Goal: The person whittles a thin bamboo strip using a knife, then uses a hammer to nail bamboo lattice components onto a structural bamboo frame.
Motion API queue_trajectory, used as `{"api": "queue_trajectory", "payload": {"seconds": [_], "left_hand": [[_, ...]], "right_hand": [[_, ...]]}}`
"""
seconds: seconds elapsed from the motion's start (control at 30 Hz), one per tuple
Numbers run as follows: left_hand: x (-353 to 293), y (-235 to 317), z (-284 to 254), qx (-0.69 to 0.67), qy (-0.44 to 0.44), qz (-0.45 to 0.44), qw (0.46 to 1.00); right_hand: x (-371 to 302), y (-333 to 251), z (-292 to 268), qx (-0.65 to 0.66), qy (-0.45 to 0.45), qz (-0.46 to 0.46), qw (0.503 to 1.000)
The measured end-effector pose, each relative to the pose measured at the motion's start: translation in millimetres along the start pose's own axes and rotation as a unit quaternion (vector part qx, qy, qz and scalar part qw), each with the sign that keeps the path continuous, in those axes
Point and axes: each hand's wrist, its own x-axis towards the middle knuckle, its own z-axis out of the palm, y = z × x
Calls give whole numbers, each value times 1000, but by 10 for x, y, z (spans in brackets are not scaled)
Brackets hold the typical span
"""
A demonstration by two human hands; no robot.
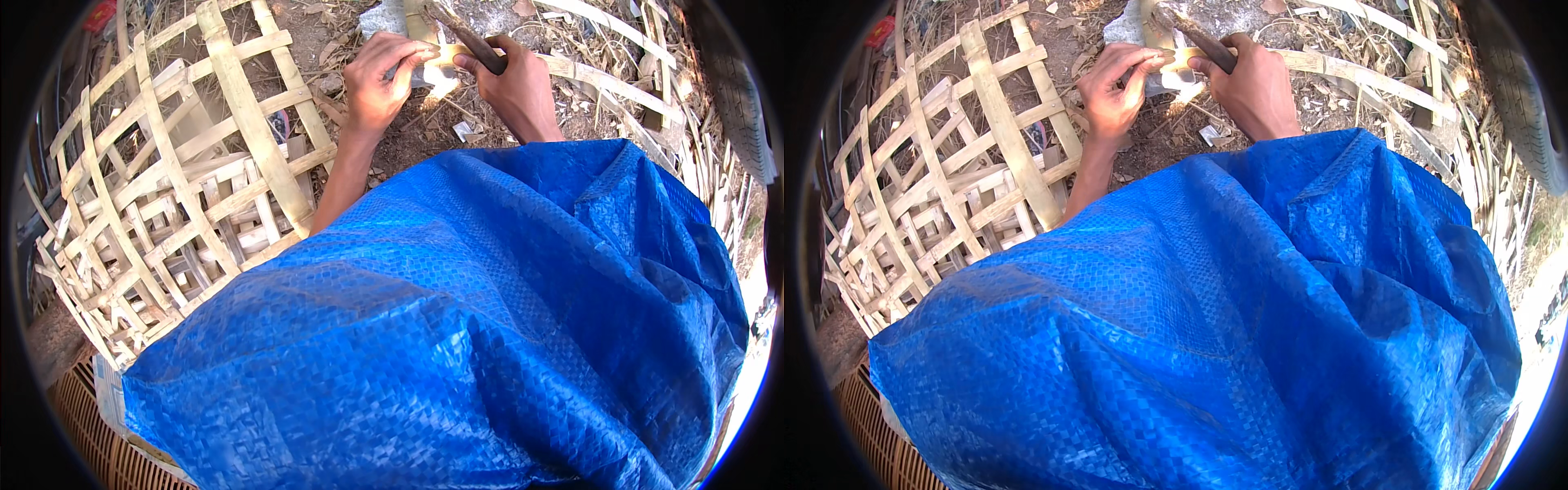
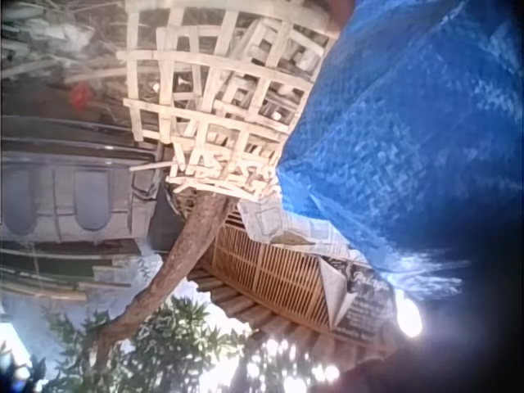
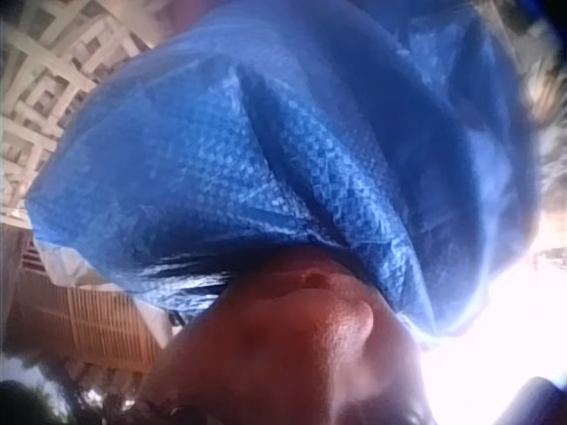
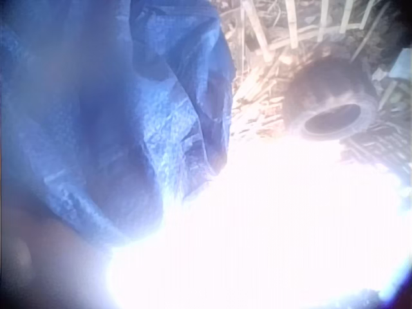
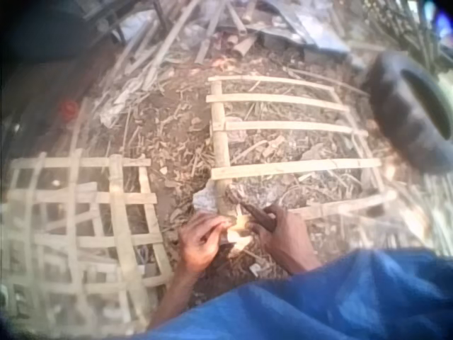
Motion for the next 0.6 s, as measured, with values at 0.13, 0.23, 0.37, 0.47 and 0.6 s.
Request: {"api": "queue_trajectory", "payload": {"seconds": [0.13,0.23,0.37,0.47,0.6], "left_hand": [[-37,33,33,-19,13,-5,1000],[-74,2,77,-26,28,-6,999],[-96,10,163,-28,57,-7,998],[-111,-34,189,-30,64,-4,997],[-135,-32,225,-48,77,-13,996]], "right_hand": [[9,-6,-8,0,-7,0,1000],[4,-8,-31,4,-9,-5,1000],[5,28,-57,48,-14,-15,999],[-59,95,-86,73,9,-44,996],[-235,-22,-275,117,-34,-10,993]]}}
